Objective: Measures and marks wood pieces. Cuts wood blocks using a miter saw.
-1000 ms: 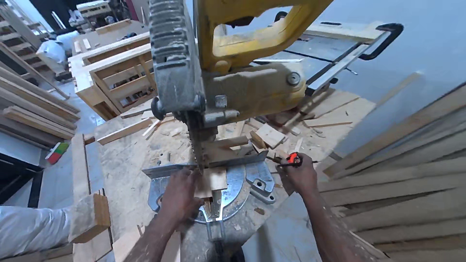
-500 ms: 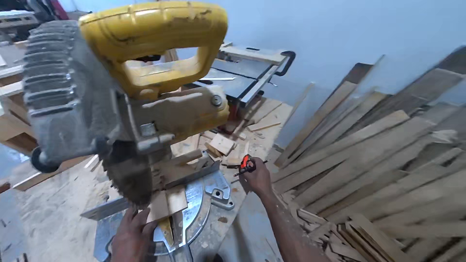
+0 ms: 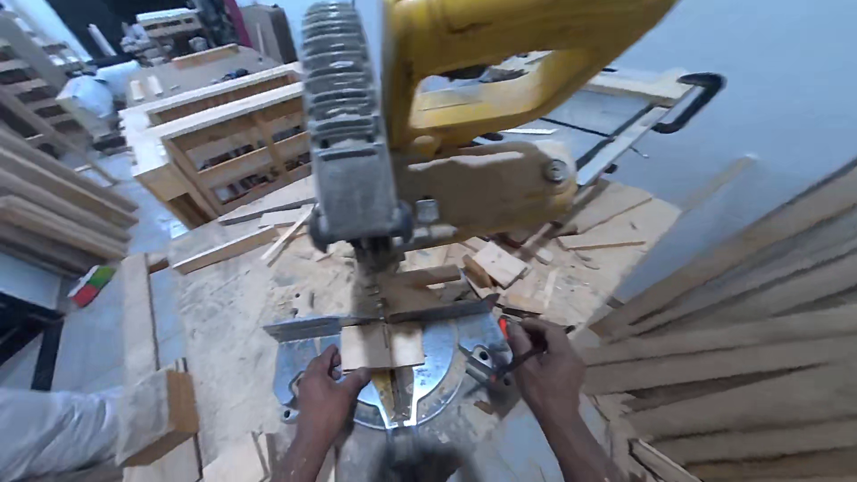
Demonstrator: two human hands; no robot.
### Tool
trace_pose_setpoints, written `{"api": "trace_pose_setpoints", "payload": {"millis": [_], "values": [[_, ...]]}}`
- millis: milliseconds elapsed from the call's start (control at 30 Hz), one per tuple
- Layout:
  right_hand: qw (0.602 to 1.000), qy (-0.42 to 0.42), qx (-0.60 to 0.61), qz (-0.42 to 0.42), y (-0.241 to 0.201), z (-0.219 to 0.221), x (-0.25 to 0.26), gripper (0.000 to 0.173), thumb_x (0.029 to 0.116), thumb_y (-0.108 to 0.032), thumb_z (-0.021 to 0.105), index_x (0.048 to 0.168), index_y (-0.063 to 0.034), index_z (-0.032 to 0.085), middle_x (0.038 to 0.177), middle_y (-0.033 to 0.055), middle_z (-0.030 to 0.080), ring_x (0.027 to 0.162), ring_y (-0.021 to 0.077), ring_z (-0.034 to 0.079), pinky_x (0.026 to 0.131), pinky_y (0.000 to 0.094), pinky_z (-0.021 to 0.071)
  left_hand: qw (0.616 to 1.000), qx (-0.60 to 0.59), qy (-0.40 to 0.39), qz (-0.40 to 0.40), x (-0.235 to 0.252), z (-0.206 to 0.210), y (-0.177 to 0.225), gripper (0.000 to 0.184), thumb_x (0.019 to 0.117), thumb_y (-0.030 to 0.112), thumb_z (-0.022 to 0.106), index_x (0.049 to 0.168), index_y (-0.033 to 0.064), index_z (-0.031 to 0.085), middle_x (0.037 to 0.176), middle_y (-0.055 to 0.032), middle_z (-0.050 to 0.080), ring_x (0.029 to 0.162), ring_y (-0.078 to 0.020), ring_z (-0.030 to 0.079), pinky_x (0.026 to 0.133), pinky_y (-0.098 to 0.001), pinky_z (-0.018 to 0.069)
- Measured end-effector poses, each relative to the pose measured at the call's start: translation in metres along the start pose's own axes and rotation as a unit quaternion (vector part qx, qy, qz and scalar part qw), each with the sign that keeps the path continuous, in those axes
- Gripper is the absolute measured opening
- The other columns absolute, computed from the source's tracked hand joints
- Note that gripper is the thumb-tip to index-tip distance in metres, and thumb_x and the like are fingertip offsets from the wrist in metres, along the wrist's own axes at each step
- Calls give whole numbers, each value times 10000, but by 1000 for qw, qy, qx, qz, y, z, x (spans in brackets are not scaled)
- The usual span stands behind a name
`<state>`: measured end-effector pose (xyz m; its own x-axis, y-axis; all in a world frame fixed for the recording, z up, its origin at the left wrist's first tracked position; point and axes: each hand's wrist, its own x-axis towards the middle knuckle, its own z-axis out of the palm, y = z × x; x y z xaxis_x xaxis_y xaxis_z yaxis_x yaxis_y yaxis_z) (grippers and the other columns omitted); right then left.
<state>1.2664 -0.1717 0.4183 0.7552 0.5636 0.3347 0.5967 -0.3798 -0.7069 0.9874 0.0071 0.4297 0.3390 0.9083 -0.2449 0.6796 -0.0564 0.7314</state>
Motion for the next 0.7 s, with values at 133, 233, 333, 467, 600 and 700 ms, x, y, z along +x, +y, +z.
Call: {"api": "trace_pose_setpoints", "payload": {"millis": [133,233,333,467,600,700], "values": [[945,-307,-80,-86,-92,50,-21,603,891,-577,684,1273,-110,695,1372,198,613,1302,393,550,1100,564,438,1000,-12,-17,-11,10,-1,2,578,930,472,683,1345,71,650,1215,-124,674,1099,-244,648,1001,-461,516],[939,-306,-115,-110,-103,98,-35,756,849,-676,648,1336,-99,656,1470,283,515,1427,461,416,1207,572,308,1000,-20,-19,-5,14,2,-2,494,957,450,637,1311,107,677,1181,-102,683,1092,-221,652,992,-438,526],[951,-267,-113,-107,-102,115,-40,670,898,-603,635,1371,-129,656,1449,249,550,1401,428,460,1206,540,323,999,-36,5,-5,13,6,-3,459,974,401,625,1329,115,675,1198,-96,676,1112,-206,649,997,-404,530],[956,-243,-114,-119,-95,120,-43,621,915,-588,623,1348,-146,675,1476,214,549,1403,410,473,1212,534,320,998,-54,21,-11,12,11,-3,470,973,361,634,1360,94,656,1239,-110,658,1150,-209,636,1021,-393,519],[959,-230,-106,-122,-94,121,-45,618,920,-587,616,1363,-159,671,1471,226,550,1419,408,459,1224,530,307,998,-61,19,-8,16,11,-2,499,959,388,657,1346,74,658,1257,-120,649,1164,-220,630,1028,-405,517],[962,-216,-102,-135,-92,122,-46,611,926,-594,613,1336,-148,688,1418,221,596,1391,413,491,1208,540,331,999,-46,10,-17,23,9,5,526,921,422,703,1327,88,670,1266,-113,653,1175,-221,630,1044,-417,508]]}}
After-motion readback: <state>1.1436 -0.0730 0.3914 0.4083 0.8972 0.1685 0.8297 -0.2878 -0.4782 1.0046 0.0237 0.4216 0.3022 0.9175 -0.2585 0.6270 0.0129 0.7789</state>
